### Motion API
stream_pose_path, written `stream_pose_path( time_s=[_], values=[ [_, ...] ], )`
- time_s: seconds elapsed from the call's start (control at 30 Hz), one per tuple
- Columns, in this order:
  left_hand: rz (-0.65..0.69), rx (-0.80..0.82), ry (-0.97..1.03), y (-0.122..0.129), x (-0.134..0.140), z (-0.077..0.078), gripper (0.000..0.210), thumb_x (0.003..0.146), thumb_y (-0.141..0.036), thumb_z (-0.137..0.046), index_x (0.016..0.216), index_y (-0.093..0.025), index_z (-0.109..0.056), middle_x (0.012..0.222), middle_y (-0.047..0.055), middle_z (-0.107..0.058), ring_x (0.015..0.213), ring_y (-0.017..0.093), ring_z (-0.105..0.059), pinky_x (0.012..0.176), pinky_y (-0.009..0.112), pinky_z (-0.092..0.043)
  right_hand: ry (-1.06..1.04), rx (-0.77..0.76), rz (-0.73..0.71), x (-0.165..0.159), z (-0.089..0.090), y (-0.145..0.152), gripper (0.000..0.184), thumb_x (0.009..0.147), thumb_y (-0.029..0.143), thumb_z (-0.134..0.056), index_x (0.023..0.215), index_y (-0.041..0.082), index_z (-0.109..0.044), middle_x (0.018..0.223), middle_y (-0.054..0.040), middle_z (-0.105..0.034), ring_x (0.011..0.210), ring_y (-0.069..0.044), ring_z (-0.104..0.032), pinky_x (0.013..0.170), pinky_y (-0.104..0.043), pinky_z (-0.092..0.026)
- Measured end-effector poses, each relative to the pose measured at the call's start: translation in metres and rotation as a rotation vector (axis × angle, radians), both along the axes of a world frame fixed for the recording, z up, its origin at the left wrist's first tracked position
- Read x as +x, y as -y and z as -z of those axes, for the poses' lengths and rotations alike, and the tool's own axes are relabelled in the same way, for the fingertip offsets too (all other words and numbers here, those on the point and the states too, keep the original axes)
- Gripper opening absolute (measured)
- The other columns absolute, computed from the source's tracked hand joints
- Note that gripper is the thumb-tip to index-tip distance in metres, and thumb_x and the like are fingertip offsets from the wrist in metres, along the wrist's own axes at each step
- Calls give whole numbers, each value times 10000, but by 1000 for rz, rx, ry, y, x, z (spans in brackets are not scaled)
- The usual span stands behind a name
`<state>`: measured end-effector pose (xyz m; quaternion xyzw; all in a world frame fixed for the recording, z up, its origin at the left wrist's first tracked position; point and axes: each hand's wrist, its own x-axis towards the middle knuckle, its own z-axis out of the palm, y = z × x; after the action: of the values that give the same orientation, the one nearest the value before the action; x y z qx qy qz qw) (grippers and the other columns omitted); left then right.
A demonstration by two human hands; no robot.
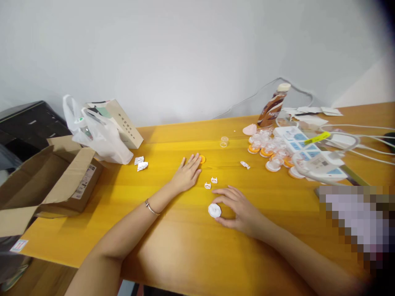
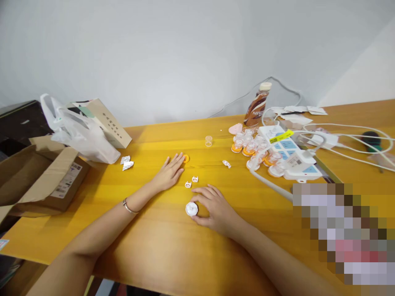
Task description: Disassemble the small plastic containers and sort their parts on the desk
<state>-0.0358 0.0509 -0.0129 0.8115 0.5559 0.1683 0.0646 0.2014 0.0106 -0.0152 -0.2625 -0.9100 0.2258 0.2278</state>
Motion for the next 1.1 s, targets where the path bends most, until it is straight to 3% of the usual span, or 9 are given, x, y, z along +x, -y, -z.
stream_pose_path(
  time_s=[0.1, 0.2, 0.27, 0.4, 0.67, 0.87, 1.1],
  values=[
    [4, 81, 115, 11, 2, -10, 488, 923, -322, -335, 1386, -209, -234, 1482, 115, -184, 1373, 239, -145, 1100, 502, -145, 9, -12, -5, 0, 1, 0, 265, 726, 283, -635, 981, 262, -568, 1180, -79, -569, 1096, -243, -523, 1015, -505, -280],
    [136, 124, 266, 36, 7, -24, 377, 908, -290, -396, 1274, -204, -419, 1386, 124, -370, 1286, 219, -349, 1057, 405, -302, 6, -17, -1, 0, 0, 0, 245, 721, 273, -638, 956, 255, -571, 1179, -82, -566, 1098, -240, -522, 1016, -504, -278],
    [275, 66, 316, 57, 13, -32, 280, 890, -278, -446, 1143, -196, -534, 1184, 111, -540, 1118, 192, -507, 962, 339, -403, 2, -21, 3, -1, 1, 0, 231, 718, 272, -640, 939, 250, -573, 1171, -83, -569, 1094, -239, -523, 1009, -501, -289],
    [400, -83, 291, 82, 24, -35, 196, 861, -269, -512, 1016, -187, -598, 987, 71, -609, 934, 160, -564, 843, 289, -439, -1, -24, -3, -1, 2, 0, 223, 728, 271, -633, 942, 253, -573, 1167, -82, -567, 1101, -235, -516, 1000, -498, -297],
    [296, -202, 367, 80, 29, -24, 168, 833, -278, -563, 914, -164, -658, 862, 55, -629, 815, 142, -581, 753, 245, -450, 5, -31, 3, -1, 2, -1, 228, 716, 240, -642, 940, 263, -609, 1173, -69, -567, 1085, -238, -527, 1000, -502, -290],
    [91, -397, 337, 78, 39, -27, 87, 790, -230, -613, 826, -178, -674, 797, 10, -667, 701, 112, -609, 669, 198, -462, 11, -33, -4, -1, 1, -1, 205, 722, 268, -645, 927, 268, -629, 1183, -71, -561, 1090, -237, -515, 989, -500, -293],
    [116, -278, 192, 80, 43, -30, 93, 807, -224, -586, 824, -182, -667, 830, 13, -675, 724, 125, -623, 680, 215, -468, 8, -50, -1, -1, -1, -1, 201, 720, 255, -640, 921, 260, -629, 1177, -72, -563, 1083, -240, -517, 991, -503, -286]
  ],
)
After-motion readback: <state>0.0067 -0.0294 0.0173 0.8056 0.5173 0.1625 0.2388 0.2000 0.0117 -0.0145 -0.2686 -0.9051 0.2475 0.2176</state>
